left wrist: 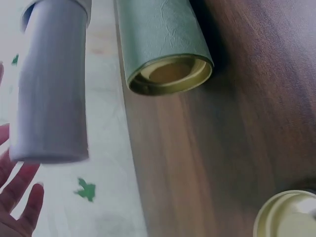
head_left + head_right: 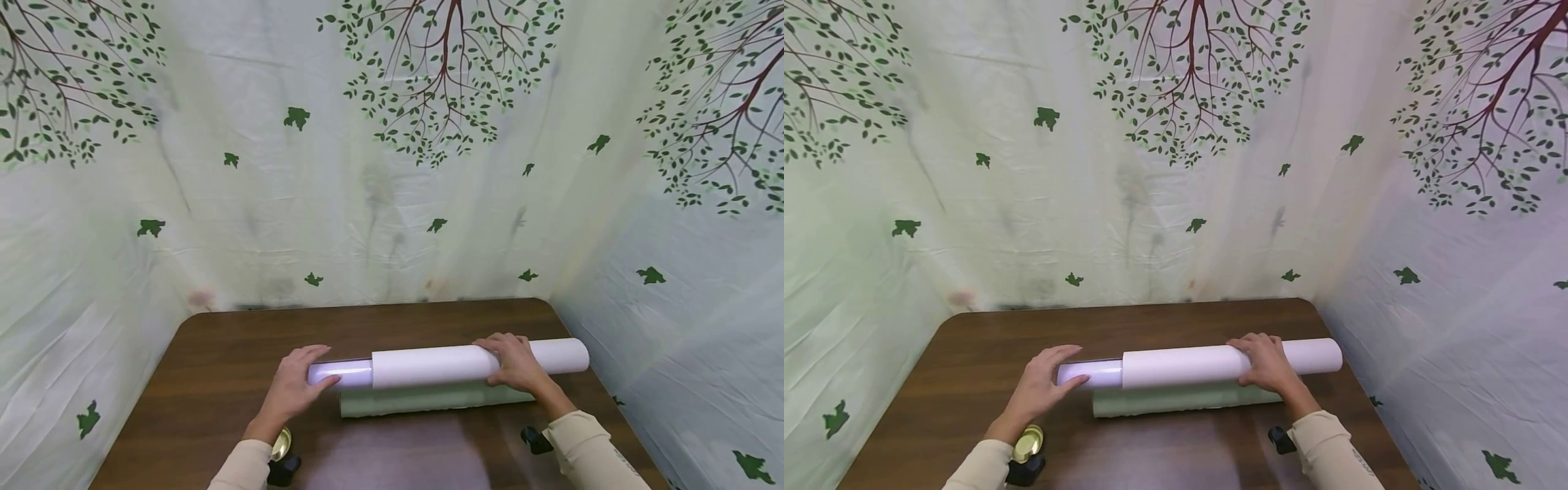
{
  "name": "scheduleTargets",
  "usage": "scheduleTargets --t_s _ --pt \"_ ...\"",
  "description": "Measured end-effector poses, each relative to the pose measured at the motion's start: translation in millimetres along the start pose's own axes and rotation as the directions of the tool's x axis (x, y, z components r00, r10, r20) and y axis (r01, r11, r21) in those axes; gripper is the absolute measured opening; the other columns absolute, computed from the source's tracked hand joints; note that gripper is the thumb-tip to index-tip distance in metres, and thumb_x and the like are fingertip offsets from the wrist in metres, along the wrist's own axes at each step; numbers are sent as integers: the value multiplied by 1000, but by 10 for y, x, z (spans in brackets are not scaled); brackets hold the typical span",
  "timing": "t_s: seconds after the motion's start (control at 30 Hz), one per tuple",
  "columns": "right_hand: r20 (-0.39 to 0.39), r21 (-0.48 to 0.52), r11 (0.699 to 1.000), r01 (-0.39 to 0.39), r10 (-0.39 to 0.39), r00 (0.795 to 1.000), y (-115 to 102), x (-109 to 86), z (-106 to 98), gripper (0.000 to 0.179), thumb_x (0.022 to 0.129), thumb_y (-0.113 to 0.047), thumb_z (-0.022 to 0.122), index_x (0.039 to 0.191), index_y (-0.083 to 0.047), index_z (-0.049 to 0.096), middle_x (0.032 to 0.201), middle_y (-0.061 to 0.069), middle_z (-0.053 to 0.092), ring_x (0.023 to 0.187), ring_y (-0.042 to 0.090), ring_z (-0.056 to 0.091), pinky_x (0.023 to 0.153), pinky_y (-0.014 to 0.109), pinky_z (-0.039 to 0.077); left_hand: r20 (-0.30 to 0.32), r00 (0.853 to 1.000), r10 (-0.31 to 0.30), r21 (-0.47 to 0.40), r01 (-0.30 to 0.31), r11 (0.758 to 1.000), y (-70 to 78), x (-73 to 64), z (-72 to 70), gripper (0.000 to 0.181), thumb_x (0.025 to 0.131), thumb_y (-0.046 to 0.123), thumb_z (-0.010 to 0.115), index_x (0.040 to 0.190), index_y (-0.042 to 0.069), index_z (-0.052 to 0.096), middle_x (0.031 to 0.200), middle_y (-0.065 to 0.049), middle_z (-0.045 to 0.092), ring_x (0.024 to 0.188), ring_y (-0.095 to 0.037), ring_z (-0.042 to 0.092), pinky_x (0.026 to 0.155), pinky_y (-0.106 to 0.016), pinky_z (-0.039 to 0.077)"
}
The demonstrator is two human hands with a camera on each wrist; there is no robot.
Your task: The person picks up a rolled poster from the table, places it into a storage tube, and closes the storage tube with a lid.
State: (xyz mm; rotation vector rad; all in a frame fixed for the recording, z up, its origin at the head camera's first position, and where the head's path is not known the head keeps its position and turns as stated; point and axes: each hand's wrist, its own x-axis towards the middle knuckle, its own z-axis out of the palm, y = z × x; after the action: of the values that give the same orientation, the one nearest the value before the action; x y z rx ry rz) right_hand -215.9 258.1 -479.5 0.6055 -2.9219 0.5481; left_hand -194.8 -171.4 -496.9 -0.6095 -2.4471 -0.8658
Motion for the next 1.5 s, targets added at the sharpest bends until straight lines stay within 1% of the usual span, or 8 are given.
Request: scheduleTargets --t_s 0.13,0.23,0.43,0.57,0.73,0.93,1.17,1.5 --pt "1 6 1000 -11 11 1000 3 -11 -9 68 58 -15 90 121 -10 67 109 6 65 104 32 56 90 55 32 6 993 -117 -108 117 987 -73 -58 -44 48 72 21 84 113 3 68 113 -13 67 104 -33 62 86 -52 49" --pt "-2 9 1000 -13 13 1000 4 -20 -4 68 57 -15 90 121 -11 67 109 6 65 104 31 56 90 55 31 41 975 -217 -226 221 949 -126 -108 -81 45 77 18 82 117 4 67 114 -12 67 103 -30 63 86 -45 51" --pt "2 7 1000 -12 12 1000 11 -30 9 68 58 -16 91 121 -12 67 108 5 65 104 31 56 90 55 32 156 912 -378 -446 407 797 -214 -243 -145 42 85 12 73 125 4 61 111 -16 66 99 -21 65 83 -28 53" --pt "-5 -5 1000 -10 10 1000 7 -27 -5 68 57 -15 91 121 -12 67 108 5 65 104 32 56 90 55 32 217 881 -420 -570 464 678 -251 -300 -134 43 89 8 68 128 -5 56 120 -24 62 101 -9 63 81 -17 50" --pt "2 -8 1000 -15 15 1000 4 -21 -12 68 57 -16 91 121 -13 67 109 5 65 104 31 56 90 55 33 254 860 -443 -652 491 578 -263 -343 -93 40 90 3 65 126 -13 54 120 -16 65 98 0 63 78 -18 52" --pt "9 1 999 -35 35 999 14 -42 5 67 57 -16 91 120 -14 68 107 3 65 103 30 56 90 55 32 291 857 -425 -675 499 544 -261 -340 -70 39 91 -1 62 125 -17 52 116 -18 65 94 -4 65 77 -21 54" --pt "3 -11 1000 -20 20 1000 45 -63 8 67 57 -17 90 120 -13 68 106 3 65 102 29 56 89 54 32 335 829 -449 -655 547 522 -238 -333 -39 40 90 -1 63 127 -14 53 121 -29 59 94 -5 64 79 -21 53" --pt "-1 8 999 -36 36 999 38 -69 -4 67 57 -17 91 120 -14 68 108 4 65 103 30 55 91 54 31 373 826 -424 -671 555 492 -187 -310 -23 44 89 0 65 129 -14 51 122 -29 59 95 -5 64 80 -23 53"
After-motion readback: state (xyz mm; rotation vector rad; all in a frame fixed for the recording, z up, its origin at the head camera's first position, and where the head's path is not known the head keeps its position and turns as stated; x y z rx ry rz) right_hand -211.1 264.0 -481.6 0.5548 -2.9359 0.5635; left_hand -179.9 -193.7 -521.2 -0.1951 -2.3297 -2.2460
